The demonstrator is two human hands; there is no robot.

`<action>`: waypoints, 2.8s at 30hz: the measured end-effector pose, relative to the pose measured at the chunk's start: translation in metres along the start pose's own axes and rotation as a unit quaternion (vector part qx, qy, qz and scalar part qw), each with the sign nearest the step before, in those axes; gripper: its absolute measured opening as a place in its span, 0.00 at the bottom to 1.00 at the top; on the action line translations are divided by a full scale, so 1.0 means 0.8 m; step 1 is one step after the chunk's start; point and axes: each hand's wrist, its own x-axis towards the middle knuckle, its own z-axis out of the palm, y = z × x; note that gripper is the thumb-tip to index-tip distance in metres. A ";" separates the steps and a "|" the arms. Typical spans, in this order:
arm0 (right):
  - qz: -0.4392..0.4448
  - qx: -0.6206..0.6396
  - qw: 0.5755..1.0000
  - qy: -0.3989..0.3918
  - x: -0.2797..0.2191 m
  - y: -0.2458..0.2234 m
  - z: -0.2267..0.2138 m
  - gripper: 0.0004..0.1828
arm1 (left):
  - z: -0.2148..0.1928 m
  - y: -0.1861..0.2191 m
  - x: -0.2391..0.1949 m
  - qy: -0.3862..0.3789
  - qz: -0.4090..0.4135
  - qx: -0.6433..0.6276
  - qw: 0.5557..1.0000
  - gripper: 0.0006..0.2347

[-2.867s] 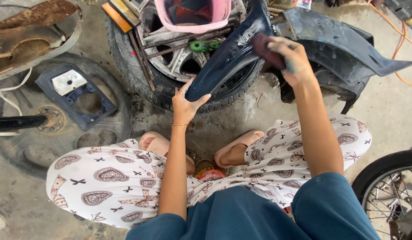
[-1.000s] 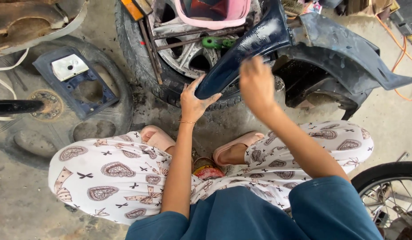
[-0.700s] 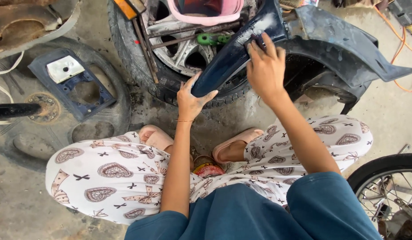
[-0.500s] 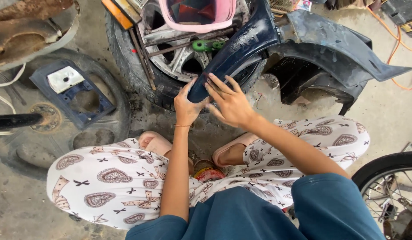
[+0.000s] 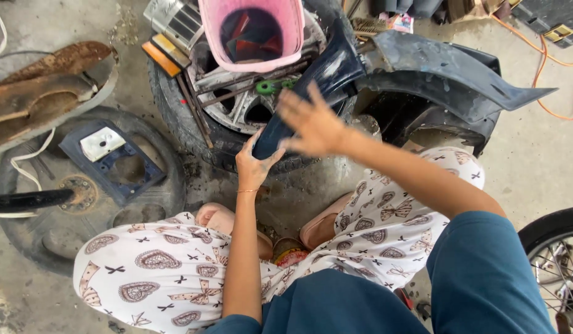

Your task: The person sits on the ground and sands a dark blue motorcycle fender using a sanding block. The fender is positioned on a tire for stability while the person works on its surface.

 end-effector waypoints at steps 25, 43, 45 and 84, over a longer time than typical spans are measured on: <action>0.199 0.042 0.965 -0.166 -0.037 0.088 -0.022 0.47 | -0.014 0.030 0.001 -0.001 -0.051 -0.097 0.994 0.56; 0.302 -0.027 0.953 -0.013 -0.066 0.074 0.003 0.26 | -0.013 0.002 0.018 -0.097 -0.146 -0.051 0.983 0.53; 0.285 0.070 0.953 0.074 -0.062 0.052 -0.005 0.24 | -0.014 -0.010 0.018 -0.139 -0.181 -0.037 0.973 0.50; 0.081 0.166 0.967 -0.173 -0.027 0.016 -0.054 0.46 | -0.029 0.051 0.083 -0.273 -0.181 0.156 0.932 0.43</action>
